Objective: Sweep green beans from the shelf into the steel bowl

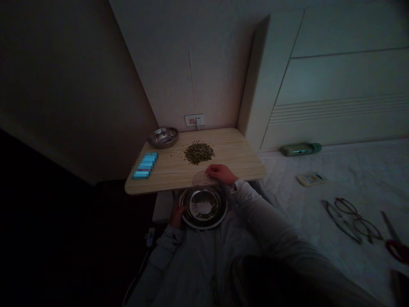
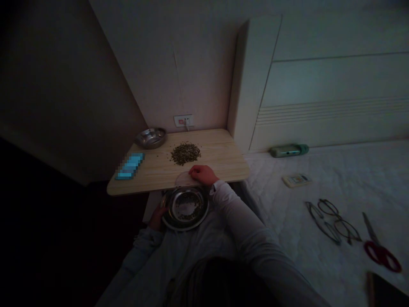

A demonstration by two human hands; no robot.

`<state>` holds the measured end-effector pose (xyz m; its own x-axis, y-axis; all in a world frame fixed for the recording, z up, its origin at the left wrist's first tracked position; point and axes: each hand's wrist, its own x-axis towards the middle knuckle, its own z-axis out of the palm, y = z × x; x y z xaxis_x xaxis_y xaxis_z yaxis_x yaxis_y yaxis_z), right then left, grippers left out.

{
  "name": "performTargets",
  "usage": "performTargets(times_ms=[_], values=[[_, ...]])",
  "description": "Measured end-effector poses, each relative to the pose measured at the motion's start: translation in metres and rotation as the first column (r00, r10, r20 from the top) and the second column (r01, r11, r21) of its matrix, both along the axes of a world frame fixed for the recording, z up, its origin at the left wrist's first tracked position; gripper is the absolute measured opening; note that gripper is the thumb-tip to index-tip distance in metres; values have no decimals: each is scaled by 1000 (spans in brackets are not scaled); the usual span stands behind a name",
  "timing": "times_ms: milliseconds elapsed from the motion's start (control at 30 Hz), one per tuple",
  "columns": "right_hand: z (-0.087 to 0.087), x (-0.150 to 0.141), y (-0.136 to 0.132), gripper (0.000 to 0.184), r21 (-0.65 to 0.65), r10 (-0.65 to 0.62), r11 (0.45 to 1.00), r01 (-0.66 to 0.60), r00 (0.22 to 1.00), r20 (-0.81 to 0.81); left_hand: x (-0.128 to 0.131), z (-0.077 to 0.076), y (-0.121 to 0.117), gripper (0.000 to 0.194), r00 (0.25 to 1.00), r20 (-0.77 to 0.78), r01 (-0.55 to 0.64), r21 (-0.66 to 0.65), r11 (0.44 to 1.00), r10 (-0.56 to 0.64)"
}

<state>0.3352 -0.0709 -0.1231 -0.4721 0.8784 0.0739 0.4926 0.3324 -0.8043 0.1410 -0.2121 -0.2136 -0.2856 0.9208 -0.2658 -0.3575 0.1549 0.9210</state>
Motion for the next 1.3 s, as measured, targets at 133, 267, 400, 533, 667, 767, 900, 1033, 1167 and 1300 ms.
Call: performTargets(times_ms=[133, 267, 400, 533, 667, 767, 900, 1033, 1167, 1300], values=[[-4, 0, 2, 20, -9, 8, 1000, -8, 999, -31, 2, 5, -1, 48, 1000, 29, -2, -44, 999, 3], [-4, 0, 2, 20, -26, 6, 1000, -6, 999, -37, 7, 17, -2, 48, 998, 49, -21, -69, 997, 24], [-4, 0, 2, 19, -10, 20, 1000, -20, 999, -38, 11, 27, -2, 48, 998, 52, -39, -88, 995, 43], [-5, 0, 3, 20, -11, 13, 1000, -14, 1000, -25, 10, 23, -1, 46, 997, 59, -45, -99, 994, 52], [-4, 0, 2, 19, 5, 19, 1000, -19, 999, -31, 8, 17, -1, 45, 997, 61, -37, -80, 996, 42], [-2, 0, 1, 19, 0, 12, 1000, -12, 999, -30, 7, 15, -2, 46, 998, 46, -33, -67, 997, 36], [-1, 0, 0, 20, -20, -3, 1000, 3, 1000, -29, 5, 11, -1, 41, 999, 37, -20, -55, 998, 22], [-3, 0, 1, 20, -7, 3, 1000, -3, 1000, -27, 3, 8, 0, 41, 999, 44, -20, -72, 997, 24], [-3, 0, 1, 19, -7, 8, 1000, -8, 999, -35, 4, 10, -1, 39, 999, 38, -10, -66, 998, 12], [1, 0, 0, 17, -53, 1, 999, -4, 998, -63, 5, 12, -2, 35, 999, 47, -8, -59, 998, 11]])
